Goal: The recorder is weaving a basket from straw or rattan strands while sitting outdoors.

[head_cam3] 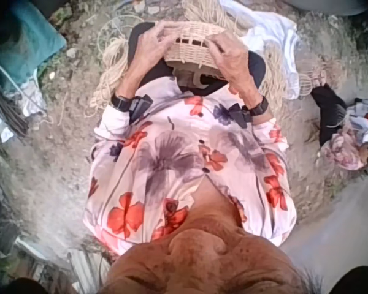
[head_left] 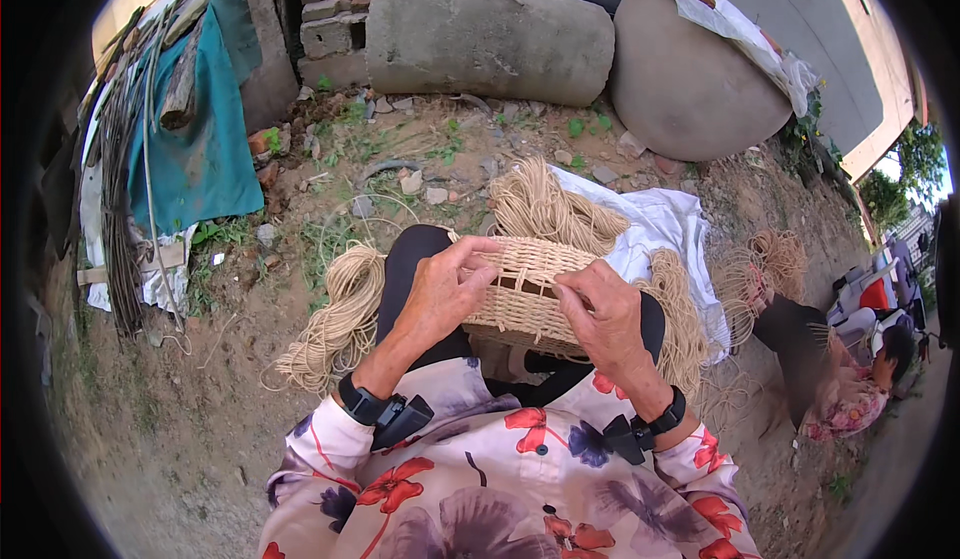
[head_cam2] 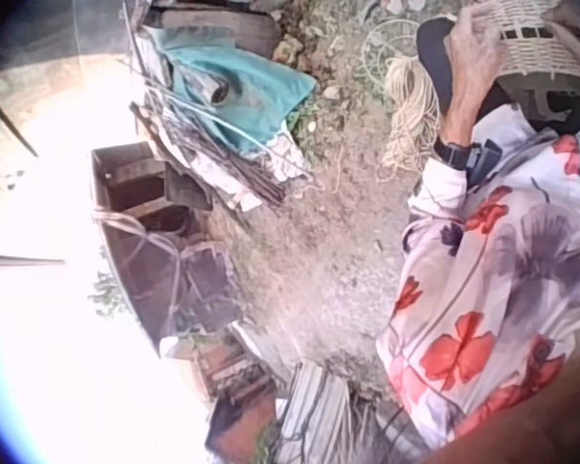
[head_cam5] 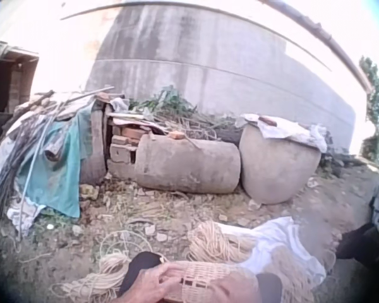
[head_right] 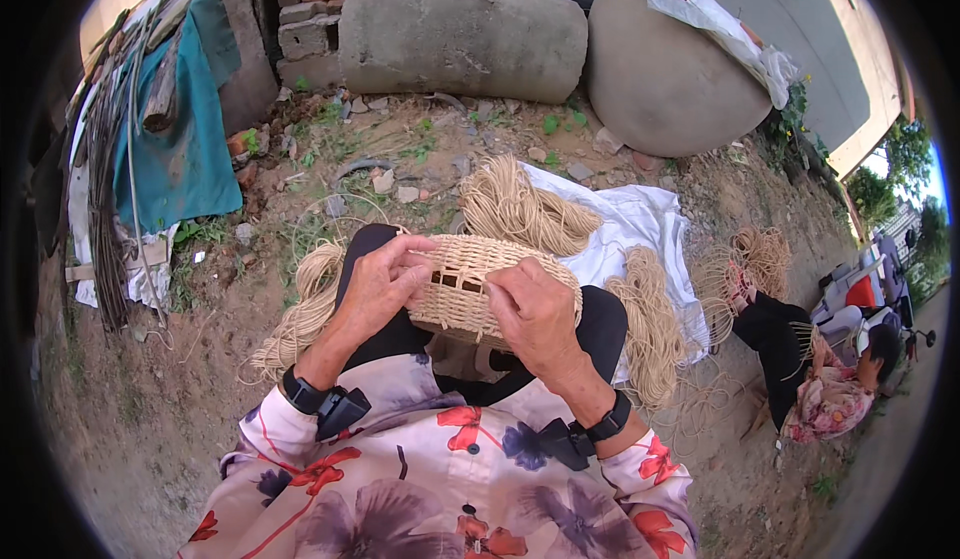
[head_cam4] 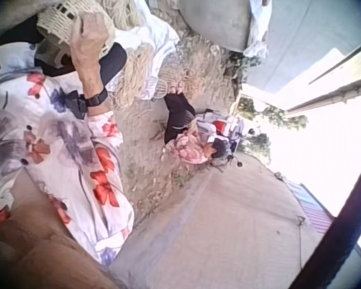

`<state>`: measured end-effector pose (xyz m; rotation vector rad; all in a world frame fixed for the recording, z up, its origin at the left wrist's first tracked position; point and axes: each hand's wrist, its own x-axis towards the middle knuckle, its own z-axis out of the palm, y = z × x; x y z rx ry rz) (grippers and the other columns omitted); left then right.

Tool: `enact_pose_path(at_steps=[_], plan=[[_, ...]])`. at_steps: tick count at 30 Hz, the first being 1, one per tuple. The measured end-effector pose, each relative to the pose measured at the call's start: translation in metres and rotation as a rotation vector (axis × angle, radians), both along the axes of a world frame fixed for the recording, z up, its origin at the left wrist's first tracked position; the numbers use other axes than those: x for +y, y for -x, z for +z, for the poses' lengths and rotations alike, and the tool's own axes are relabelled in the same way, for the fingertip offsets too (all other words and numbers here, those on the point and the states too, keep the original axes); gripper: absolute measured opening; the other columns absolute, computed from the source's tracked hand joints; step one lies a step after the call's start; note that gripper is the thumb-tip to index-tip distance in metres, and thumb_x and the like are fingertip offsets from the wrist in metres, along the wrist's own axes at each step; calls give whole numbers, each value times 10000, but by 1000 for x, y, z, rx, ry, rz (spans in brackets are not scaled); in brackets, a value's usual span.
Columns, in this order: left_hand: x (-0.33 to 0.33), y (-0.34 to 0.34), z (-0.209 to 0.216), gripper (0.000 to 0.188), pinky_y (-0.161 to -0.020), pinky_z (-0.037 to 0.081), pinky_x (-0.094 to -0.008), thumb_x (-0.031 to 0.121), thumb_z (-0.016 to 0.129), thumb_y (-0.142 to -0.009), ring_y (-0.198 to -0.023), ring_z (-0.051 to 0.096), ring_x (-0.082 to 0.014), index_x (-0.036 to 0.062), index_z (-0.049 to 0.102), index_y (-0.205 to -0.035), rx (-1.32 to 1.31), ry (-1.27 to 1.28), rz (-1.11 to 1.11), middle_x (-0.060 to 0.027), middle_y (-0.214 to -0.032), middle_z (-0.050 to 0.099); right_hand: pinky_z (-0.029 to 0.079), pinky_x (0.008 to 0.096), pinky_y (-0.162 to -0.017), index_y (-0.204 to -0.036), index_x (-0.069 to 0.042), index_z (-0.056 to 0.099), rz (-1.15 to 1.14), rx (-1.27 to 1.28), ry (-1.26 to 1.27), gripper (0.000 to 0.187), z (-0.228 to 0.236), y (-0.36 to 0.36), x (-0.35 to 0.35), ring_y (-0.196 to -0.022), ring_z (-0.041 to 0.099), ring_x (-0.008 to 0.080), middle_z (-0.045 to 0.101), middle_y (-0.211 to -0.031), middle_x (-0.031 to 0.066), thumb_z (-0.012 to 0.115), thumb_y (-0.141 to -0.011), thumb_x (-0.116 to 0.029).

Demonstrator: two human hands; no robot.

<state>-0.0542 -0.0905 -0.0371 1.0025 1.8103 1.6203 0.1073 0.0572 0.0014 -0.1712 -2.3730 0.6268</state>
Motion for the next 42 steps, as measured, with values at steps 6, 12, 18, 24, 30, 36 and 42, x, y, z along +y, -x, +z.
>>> enact_pose_path(at_steps=[6,12,18,24,30,36,42], plan=[[6,-5,-25,319,-561,518,-237,113,517,-963,-656,596,-76,47,576,-1269,254,47,-44,-73,-861,629,482,437,-596,-778,-26,607,5,-201,-118,59,1,8,6,-666,610,339,587,-748,151,637,-797,-73],[15,3,-12,520,-558,564,-235,112,501,-961,-653,655,-109,143,384,-1467,-401,104,-291,-21,-830,589,507,453,-594,-757,-8,588,-4,-336,-309,87,-7,28,3,-659,629,353,598,-729,157,630,-770,-83],[20,10,-19,623,-536,569,-207,110,519,-959,-641,652,-88,197,253,-1516,-687,69,-394,-3,-875,555,502,431,-560,-722,-36,578,-49,-199,-395,91,-34,31,5,-628,628,309,583,-701,141,636,-769,-89],[25,-6,-23,613,-497,541,-220,79,534,-940,-610,617,-97,228,293,-1483,-690,1,-226,-29,-910,518,482,423,-534,-733,-42,542,-37,-118,-379,110,-35,27,2,-623,598,297,527,-679,109,640,-762,-85],[29,-12,-26,593,-465,520,-220,51,549,-934,-623,610,-94,214,310,-1452,-771,-72,-119,-31,-902,507,450,435,-577,-752,-45,550,-34,-102,-326,102,-22,23,5,-654,578,314,529,-714,117,652,-746,-52],[31,-14,-24,585,-464,522,-220,39,544,-927,-626,612,-96,211,321,-1440,-709,-23,-94,-34,-908,512,446,420,-624,-758,-62,551,-64,-168,-371,122,-31,29,4,-706,590,289,537,-744,105,666,-726,-86],[28,-9,-25,608,-446,455,-195,27,538,-911,-584,560,-72,209,315,-1447,-845,-62,-109,-3,-847,527,423,392,-751,-814,-101,617,117,-207,-548,72,3,39,9,-819,613,251,570,-800,67,661,-765,-130]])
